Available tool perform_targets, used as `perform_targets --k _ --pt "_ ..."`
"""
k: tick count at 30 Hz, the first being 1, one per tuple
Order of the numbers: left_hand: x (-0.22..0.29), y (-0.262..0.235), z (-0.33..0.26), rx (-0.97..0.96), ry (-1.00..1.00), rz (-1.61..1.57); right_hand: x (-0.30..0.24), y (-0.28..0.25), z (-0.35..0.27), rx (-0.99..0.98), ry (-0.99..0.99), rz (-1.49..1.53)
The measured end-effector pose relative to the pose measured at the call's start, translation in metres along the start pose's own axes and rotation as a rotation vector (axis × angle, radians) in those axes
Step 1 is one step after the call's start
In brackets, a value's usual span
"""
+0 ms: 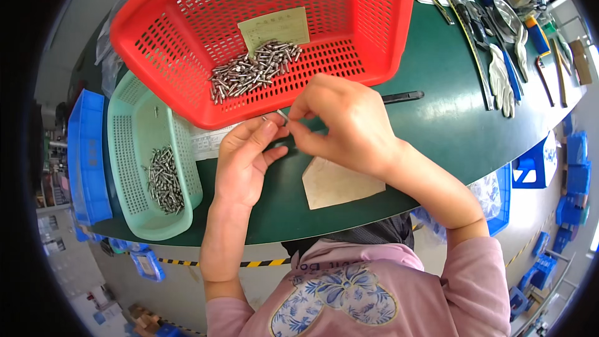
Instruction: Inspecting and sorting small metal pins at a factory workbench, using a small blade to check components.
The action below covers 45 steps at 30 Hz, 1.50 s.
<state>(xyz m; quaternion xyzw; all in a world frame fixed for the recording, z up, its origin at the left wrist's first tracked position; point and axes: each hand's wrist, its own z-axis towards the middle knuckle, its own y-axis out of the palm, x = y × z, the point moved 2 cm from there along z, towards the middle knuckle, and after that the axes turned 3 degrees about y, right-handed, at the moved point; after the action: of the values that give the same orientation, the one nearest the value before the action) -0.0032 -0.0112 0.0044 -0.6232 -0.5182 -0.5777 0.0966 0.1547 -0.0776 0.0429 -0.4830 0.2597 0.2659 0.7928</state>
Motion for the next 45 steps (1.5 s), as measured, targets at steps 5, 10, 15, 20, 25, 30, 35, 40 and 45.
perform_targets --k 5,10,15,20,25,30,35,40,45 --pt "-0.001 0.003 -0.001 -0.063 -0.064 0.0 0.004 0.008 -0.007 0.086 -0.221 -0.045" --pt "-0.003 0.002 -0.002 -0.116 -0.078 0.003 0.008 0.007 -0.008 0.111 -0.258 -0.068" --pt "-0.005 0.002 -0.004 -0.192 -0.149 0.011 0.012 0.007 -0.013 0.011 -0.257 -0.025" --pt "-0.003 0.003 -0.005 -0.208 -0.2 -0.061 0.016 0.008 -0.014 -0.016 -0.21 0.038" --pt "-0.003 0.003 -0.007 -0.238 -0.193 -0.116 0.018 0.01 -0.013 0.037 -0.117 0.307" --pt "-0.005 0.001 -0.008 -0.265 -0.166 -0.144 0.015 0.009 -0.012 0.01 -0.093 0.367" --pt "-0.005 0.001 -0.009 -0.256 -0.173 -0.142 0.014 0.009 -0.013 0.003 -0.096 0.367" --pt "-0.005 0.003 -0.008 -0.259 -0.17 -0.131 0.015 0.009 -0.014 0.01 -0.1 0.37" --pt "-0.004 0.003 -0.009 -0.259 -0.183 -0.136 0.016 0.01 -0.014 0.02 -0.114 0.353"
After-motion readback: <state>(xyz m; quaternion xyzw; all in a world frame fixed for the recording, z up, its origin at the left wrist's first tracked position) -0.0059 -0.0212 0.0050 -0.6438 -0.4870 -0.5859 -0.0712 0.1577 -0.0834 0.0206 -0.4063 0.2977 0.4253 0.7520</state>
